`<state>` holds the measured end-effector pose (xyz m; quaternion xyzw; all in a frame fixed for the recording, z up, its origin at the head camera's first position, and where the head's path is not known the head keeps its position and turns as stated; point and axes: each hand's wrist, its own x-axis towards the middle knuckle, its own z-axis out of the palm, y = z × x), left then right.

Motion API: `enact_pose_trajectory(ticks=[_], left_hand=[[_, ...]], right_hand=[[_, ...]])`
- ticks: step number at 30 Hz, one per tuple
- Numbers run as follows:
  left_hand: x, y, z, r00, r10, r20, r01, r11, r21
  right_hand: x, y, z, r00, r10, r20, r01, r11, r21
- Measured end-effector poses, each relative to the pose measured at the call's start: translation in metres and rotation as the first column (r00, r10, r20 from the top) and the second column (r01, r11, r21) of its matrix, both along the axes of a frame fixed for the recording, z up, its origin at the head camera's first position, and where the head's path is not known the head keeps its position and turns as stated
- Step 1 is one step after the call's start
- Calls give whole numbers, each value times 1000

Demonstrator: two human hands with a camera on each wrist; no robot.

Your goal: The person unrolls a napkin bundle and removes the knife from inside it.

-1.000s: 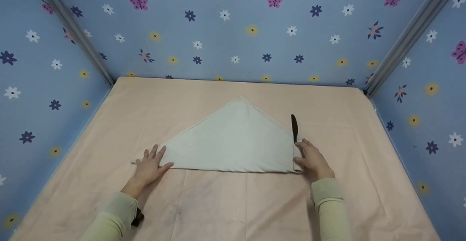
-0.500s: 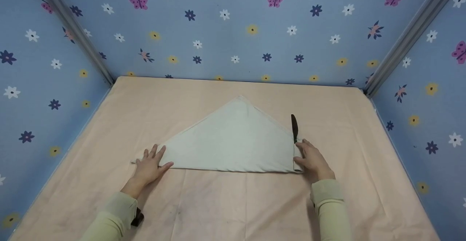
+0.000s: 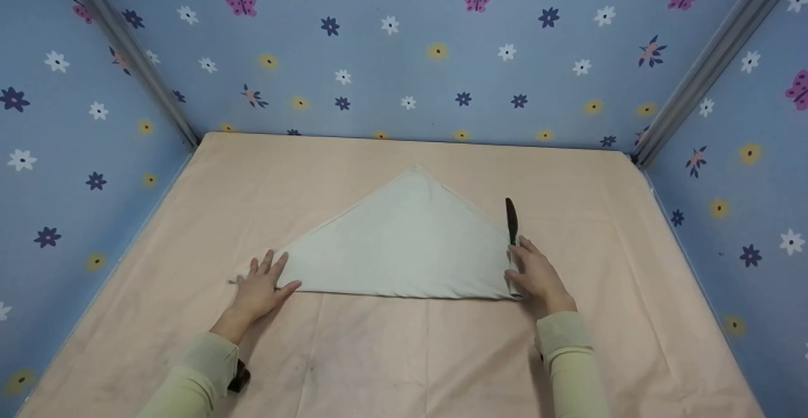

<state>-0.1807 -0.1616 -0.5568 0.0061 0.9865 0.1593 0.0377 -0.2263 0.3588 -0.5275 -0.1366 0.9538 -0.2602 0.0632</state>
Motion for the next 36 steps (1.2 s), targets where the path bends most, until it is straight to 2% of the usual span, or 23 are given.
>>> enact_pose_trajectory(ticks=[8,17,27,36], left_hand=[[0,0,-1,1000,2,-1,-2,1000,-14],[0,0,0,1000,-6,-3,6,1000,-1],[0,0,0,1000,-2,3,2,1000,-19],[0,-1,-1,1000,-7,1,7,1000,-6]], right_hand=[[-1,-3,-1,999,22,29,-23,999,24],[0,-1,-3,993,18,115,-20,1000,16],[0,0,-6,992,4,130,-8,999,31],[1,5,-3,995,26,99,-28,999,23]])
